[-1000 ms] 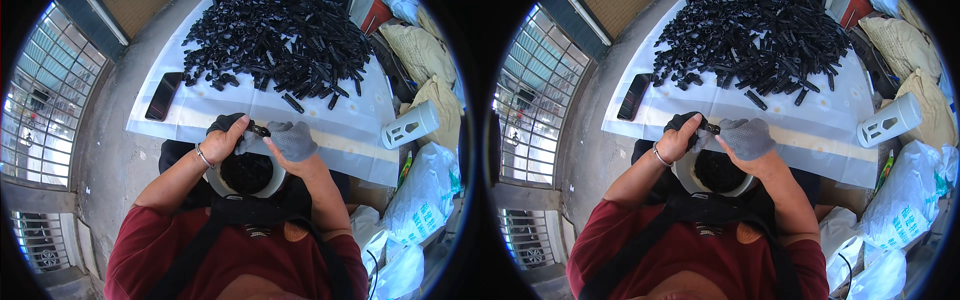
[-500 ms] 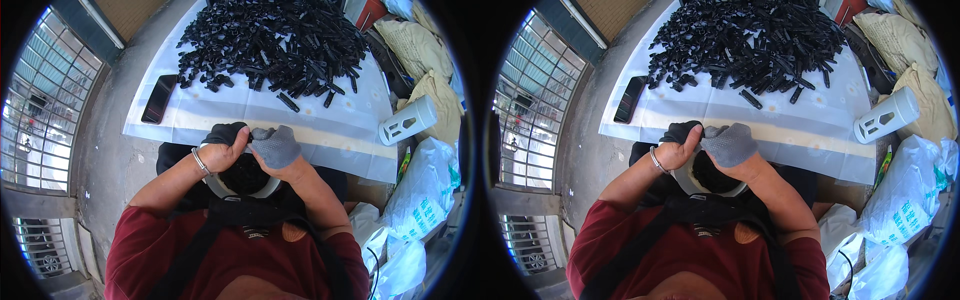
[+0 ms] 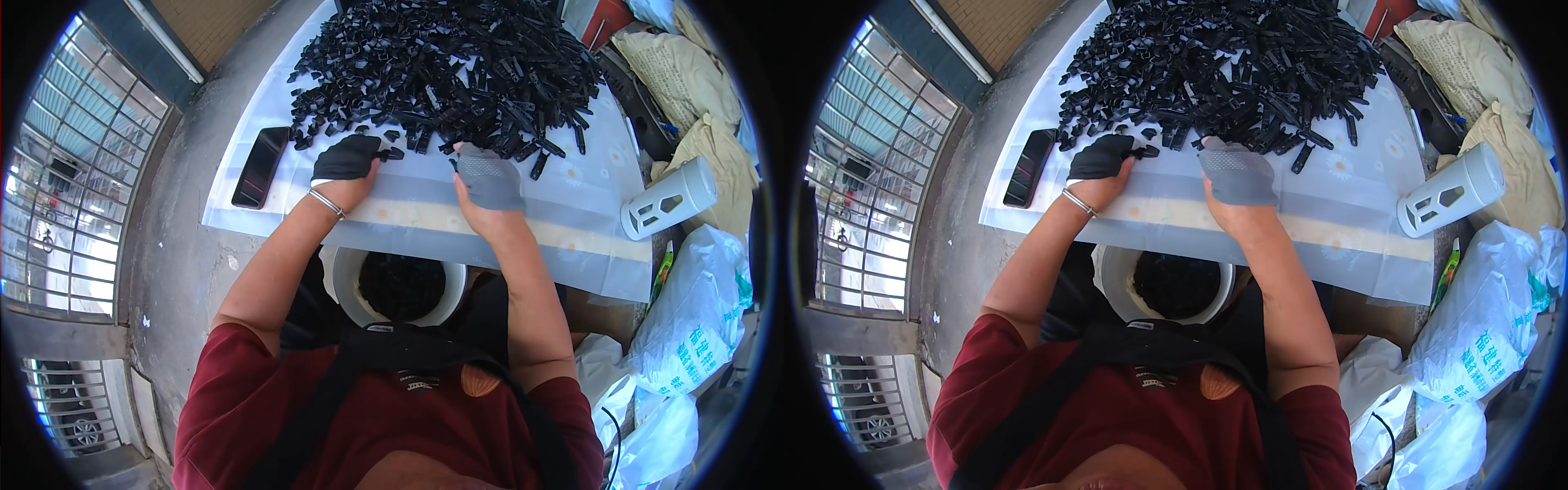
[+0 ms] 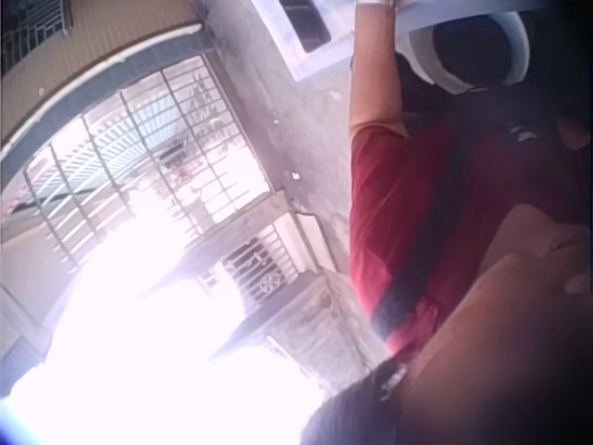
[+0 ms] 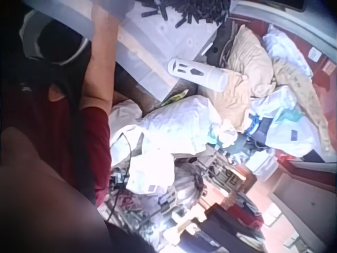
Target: Sorting small black plastic components from a table into a bin.
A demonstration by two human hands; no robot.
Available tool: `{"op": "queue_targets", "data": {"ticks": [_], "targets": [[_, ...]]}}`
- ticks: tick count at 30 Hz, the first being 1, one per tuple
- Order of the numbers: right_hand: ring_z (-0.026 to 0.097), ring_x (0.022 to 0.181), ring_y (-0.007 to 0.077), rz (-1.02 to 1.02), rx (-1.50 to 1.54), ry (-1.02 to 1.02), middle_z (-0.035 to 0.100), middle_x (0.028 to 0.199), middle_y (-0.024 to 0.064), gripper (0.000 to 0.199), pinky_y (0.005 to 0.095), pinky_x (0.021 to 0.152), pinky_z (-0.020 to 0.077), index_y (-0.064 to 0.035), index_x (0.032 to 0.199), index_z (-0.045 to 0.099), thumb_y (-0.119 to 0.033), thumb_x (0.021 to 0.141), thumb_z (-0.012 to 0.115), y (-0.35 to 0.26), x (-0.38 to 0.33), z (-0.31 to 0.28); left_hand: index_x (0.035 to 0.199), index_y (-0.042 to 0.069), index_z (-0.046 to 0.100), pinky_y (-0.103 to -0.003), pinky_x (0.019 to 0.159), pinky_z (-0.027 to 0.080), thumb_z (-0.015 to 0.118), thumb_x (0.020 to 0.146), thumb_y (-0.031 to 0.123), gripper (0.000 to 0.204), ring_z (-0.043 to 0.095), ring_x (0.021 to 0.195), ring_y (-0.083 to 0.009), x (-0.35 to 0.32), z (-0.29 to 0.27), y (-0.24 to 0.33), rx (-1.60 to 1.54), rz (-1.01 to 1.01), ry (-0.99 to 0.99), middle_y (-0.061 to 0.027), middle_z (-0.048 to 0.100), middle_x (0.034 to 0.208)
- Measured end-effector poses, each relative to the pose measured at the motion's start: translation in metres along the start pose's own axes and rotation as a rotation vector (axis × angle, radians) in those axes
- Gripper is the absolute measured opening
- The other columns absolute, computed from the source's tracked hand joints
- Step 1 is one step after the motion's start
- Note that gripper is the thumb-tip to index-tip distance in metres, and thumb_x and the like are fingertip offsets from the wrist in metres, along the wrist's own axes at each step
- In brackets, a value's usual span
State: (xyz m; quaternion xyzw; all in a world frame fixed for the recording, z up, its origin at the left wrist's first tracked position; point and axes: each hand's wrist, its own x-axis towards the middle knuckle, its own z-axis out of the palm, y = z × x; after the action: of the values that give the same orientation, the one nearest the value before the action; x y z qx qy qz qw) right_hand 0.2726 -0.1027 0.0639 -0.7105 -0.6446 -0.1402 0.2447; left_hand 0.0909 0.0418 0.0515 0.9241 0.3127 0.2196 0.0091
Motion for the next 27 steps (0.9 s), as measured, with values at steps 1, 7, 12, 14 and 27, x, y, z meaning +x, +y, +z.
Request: {"op": "queue_targets", "data": {"ticks": [1, 7, 12, 14, 27], "targets": [[0.056, 0.080, 0.0316, 0.034, 0.244, 0.090, 0.058, 0.087, 0.0158, 0.022, 0.0400, 0.070, 0.0448, -0.0051, 0.096, 0.057, -0.016, 0.078, 0.056, -0.001, -0.002, -0.006, 0.100, 0.011, 0.057, -0.037, 0.072, 0.047, 0.055, 0.075, 0.017, 0.026, 0.058, 0.084, -0.0285, -0.002, 0.000, 0.000, -0.017, 0.024, 0.003, -0.0129, 0.058, 0.094], [0.055, 0.083, 0.0323, 0.067, 0.198, -0.030, 0.058, 0.089, 0.0154, 0.025, 0.0411, 0.073, 0.0430, -0.0051, 0.099, 0.057, -0.019, 0.078, 0.058, 0.009, -0.032, -0.020, 0.104, 0.008, 0.055, -0.037, 0.076, 0.046, 0.051, 0.075, 0.007, 0.028, 0.057, 0.086, -0.0308, -0.009, -0.019, -0.005, -0.315, -0.037, 0.012, -0.0153, 0.057, 0.095], [0.055, 0.087, 0.0329, 0.127, -0.077, -0.330, 0.059, 0.094, 0.0168, 0.025, 0.0412, 0.079, 0.0425, -0.0042, 0.098, 0.059, -0.022, 0.080, 0.056, 0.003, -0.030, -0.029, 0.105, 0.007, 0.054, -0.037, 0.075, 0.047, 0.050, 0.076, 0.006, 0.030, 0.058, 0.082, -0.0317, -0.008, -0.024, -0.006, -0.355, -0.087, 0.072, -0.0163, 0.059, 0.092], [0.054, 0.089, 0.0349, 0.093, -0.061, 0.003, 0.059, 0.095, 0.0179, 0.028, 0.0421, 0.082, 0.0418, -0.0034, 0.099, 0.059, -0.025, 0.084, 0.051, 0.013, -0.032, -0.021, 0.104, 0.006, 0.055, -0.036, 0.070, 0.047, 0.053, 0.076, 0.008, 0.028, 0.060, 0.075, -0.0309, -0.010, -0.024, -0.001, -0.396, -0.087, 0.158, -0.0161, 0.061, 0.085], [0.053, 0.097, 0.0344, 0.307, 0.036, -0.126, 0.056, 0.107, 0.0174, 0.036, 0.0410, 0.086, 0.0399, -0.0038, 0.108, 0.055, -0.031, 0.088, 0.044, 0.021, -0.002, 0.005, 0.097, 0.003, 0.059, -0.023, 0.051, 0.044, 0.052, 0.079, 0.011, 0.021, 0.055, 0.057, -0.0105, -0.028, -0.039, 0.038, -1.185, -0.633, -0.368, -0.0042, 0.061, 0.075]]}}
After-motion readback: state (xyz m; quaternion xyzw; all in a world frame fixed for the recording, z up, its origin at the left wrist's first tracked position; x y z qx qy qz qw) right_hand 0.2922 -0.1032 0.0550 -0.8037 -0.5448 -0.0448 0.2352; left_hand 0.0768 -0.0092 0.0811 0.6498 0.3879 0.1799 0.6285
